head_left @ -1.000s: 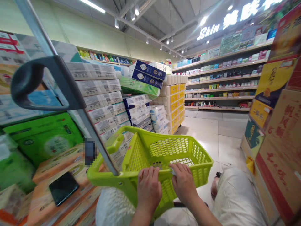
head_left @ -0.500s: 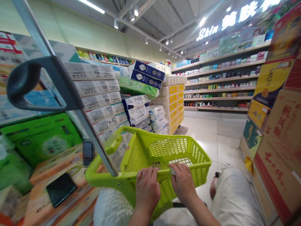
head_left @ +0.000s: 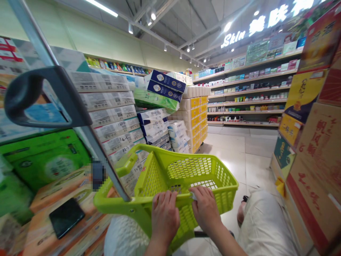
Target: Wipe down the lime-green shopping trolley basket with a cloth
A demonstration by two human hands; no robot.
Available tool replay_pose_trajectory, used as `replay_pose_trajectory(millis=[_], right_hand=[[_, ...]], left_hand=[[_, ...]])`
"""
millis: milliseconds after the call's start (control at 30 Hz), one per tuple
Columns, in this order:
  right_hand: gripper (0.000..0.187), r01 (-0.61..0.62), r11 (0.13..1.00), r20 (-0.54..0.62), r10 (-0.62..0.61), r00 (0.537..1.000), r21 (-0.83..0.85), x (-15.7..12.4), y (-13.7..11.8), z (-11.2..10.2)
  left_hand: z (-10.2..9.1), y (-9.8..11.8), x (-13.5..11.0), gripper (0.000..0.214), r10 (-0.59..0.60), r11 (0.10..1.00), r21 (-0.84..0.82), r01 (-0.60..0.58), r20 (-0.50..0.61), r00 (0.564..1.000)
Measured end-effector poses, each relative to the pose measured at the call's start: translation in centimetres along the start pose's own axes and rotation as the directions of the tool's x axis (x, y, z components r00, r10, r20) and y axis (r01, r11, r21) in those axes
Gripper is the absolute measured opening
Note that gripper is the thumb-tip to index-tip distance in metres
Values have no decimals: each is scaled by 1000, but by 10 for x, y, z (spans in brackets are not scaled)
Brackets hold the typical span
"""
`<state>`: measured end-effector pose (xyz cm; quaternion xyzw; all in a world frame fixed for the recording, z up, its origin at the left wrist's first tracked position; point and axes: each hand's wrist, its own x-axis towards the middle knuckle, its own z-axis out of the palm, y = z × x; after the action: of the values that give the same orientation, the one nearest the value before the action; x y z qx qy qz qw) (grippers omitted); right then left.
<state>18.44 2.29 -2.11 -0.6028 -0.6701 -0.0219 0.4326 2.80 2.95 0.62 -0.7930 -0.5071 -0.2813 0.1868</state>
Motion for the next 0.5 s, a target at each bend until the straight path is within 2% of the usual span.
replay_pose_trajectory(millis=[100,233,300,500], right_hand=[[41,-40,999,-22,40,999,-3,1,-4,2],[45,30,995,17,-32,999,93,3,-34,15],[46,55,993,32,-59,998,103,3,-37,17],[44,-17,1000,-10,17,1000,-22,-1,2,2]], left_hand=[[-1,2,2,38,-16,1000,9,16,7,1000],[-2,2,3,32,-11,1000,-5,11,6,1000],[-3,1,2,30,-2,1000,-18,2,1,1000],[-3,-1,3,37,-4,1000,4,4,-11,1000]])
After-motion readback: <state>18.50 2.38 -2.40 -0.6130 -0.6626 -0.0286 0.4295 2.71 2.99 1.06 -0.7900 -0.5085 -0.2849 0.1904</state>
